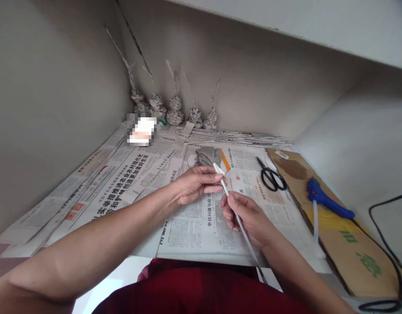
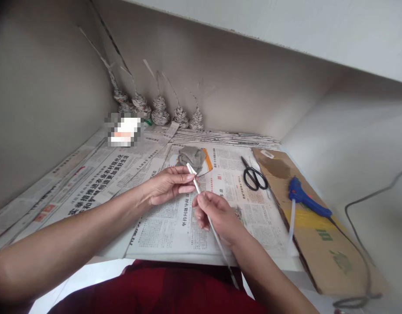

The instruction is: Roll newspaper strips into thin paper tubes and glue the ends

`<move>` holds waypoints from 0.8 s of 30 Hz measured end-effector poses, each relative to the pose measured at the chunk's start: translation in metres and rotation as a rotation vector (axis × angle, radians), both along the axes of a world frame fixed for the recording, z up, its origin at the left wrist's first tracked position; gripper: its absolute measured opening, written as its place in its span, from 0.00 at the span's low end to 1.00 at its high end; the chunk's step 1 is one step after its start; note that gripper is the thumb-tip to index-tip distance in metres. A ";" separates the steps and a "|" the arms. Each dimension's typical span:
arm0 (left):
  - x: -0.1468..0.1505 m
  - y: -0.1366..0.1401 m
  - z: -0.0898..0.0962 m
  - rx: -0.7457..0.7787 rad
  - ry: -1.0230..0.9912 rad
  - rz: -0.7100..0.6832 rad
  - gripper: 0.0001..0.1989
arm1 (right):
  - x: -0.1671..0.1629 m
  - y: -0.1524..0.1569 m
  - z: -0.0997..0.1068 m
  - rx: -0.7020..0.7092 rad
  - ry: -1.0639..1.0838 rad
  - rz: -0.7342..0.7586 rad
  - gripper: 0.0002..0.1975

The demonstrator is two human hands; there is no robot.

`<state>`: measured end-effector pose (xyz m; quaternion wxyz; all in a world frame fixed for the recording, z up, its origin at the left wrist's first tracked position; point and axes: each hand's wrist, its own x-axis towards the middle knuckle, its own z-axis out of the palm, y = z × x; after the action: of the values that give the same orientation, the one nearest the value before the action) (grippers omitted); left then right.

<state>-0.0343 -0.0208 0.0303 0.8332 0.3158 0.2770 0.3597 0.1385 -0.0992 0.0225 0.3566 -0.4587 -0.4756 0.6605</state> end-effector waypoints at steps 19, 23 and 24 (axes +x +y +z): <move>-0.001 0.002 -0.007 0.059 -0.057 -0.024 0.05 | 0.003 0.010 -0.003 -0.276 0.465 0.196 0.18; -0.001 0.004 -0.009 0.050 -0.060 -0.001 0.05 | 0.000 0.007 -0.005 -0.145 0.252 0.090 0.17; -0.001 0.005 -0.010 0.046 -0.055 0.010 0.05 | -0.001 0.006 -0.005 -0.089 0.163 0.049 0.16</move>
<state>-0.0354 -0.0157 0.0205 0.8313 0.3234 0.2470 0.3787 0.1378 -0.0928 0.0178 0.3571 -0.4071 -0.4264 0.7245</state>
